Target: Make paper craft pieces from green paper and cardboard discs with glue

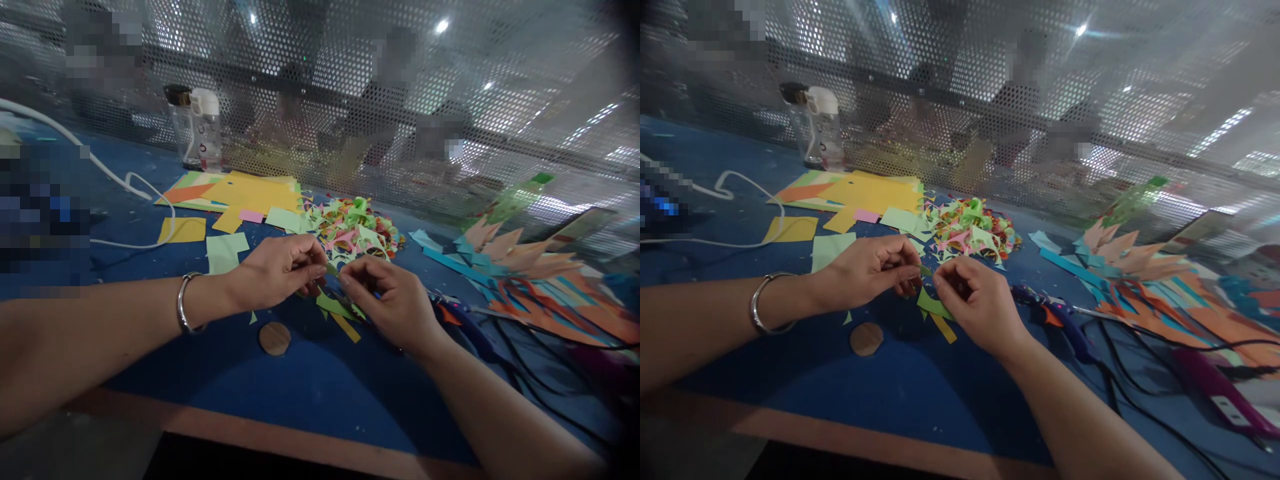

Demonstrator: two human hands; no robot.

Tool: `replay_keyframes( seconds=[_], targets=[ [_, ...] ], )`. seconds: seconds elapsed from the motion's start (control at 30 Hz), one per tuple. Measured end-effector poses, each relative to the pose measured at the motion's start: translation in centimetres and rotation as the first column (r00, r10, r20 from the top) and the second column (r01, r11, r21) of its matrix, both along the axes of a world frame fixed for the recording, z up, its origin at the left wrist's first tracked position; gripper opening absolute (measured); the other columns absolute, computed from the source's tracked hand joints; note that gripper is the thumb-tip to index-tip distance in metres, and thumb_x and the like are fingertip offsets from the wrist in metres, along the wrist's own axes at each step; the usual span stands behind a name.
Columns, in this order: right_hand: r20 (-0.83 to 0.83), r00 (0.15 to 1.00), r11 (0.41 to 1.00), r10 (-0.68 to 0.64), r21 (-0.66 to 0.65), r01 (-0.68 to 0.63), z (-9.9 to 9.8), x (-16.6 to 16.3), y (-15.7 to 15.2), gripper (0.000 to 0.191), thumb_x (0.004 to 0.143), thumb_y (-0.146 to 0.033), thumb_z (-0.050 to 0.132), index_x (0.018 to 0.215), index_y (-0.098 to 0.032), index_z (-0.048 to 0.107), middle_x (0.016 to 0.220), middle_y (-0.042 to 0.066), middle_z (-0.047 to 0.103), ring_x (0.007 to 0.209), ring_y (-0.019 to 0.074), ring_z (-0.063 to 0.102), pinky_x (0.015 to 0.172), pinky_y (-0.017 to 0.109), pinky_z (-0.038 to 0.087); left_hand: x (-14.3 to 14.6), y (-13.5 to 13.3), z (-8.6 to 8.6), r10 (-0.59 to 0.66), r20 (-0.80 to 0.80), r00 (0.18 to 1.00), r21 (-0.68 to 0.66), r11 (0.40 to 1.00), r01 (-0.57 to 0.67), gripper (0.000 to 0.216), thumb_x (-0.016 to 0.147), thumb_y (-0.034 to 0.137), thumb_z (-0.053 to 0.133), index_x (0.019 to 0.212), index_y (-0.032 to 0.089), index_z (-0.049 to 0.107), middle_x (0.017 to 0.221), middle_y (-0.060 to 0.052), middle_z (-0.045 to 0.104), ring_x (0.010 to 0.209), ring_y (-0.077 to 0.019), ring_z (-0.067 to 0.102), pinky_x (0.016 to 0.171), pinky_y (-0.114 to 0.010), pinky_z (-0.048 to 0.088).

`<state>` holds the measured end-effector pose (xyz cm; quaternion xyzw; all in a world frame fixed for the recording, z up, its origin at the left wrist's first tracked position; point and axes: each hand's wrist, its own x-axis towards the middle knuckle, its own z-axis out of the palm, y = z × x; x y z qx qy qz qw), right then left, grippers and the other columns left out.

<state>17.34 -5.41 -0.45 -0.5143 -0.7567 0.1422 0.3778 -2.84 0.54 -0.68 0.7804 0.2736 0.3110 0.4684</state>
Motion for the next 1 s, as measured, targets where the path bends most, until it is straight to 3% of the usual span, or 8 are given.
replay_keyframes(
  seconds=[0.57,0.83,1.0],
  targets=[
    [0.028,1.000,1.000,0.007,0.006,-0.007,-0.3,-0.2,-0.1,0.007,0.086,-0.022,0.059,0.079,-0.020,0.060,0.066,-0.002,0.053,0.056,0.0105,0.047,0.051,0.023,0.039,0.2,-0.7,0.3,-0.005,-0.071,0.997,0.011,1.000,0.006,0.010,0.089,0.027,0.058,0.091,0.017,0.057,0.069,0.000,0.071,0.062,-0.0115,0.068,0.060,-0.021,0.054],
    [0.076,0.997,0.999,0.032,0.006,-0.033,-0.1,-0.7,-0.1,0.008,0.081,-0.018,0.057,0.074,-0.020,0.058,0.061,-0.003,0.051,0.052,0.0098,0.045,0.049,0.022,0.037,0.5,-1.2,0.8,0.128,-0.207,0.970,0.233,0.969,-0.078,0.004,0.075,0.021,0.060,0.075,0.017,0.062,0.057,0.004,0.062,0.054,-0.0092,0.055,0.052,-0.019,0.039],
    [0.062,0.998,0.999,0.030,-0.017,-0.029,-0.1,-0.8,-0.1,0.008,0.080,-0.019,0.057,0.072,-0.020,0.057,0.061,-0.003,0.051,0.051,0.0097,0.045,0.048,0.022,0.037,0.3,-0.7,0.9,0.167,-0.244,0.955,0.297,0.951,-0.090,0.003,0.068,0.020,0.061,0.068,0.017,0.060,0.054,0.006,0.054,0.050,-0.0080,0.046,0.050,-0.021,0.034]
  ],
)
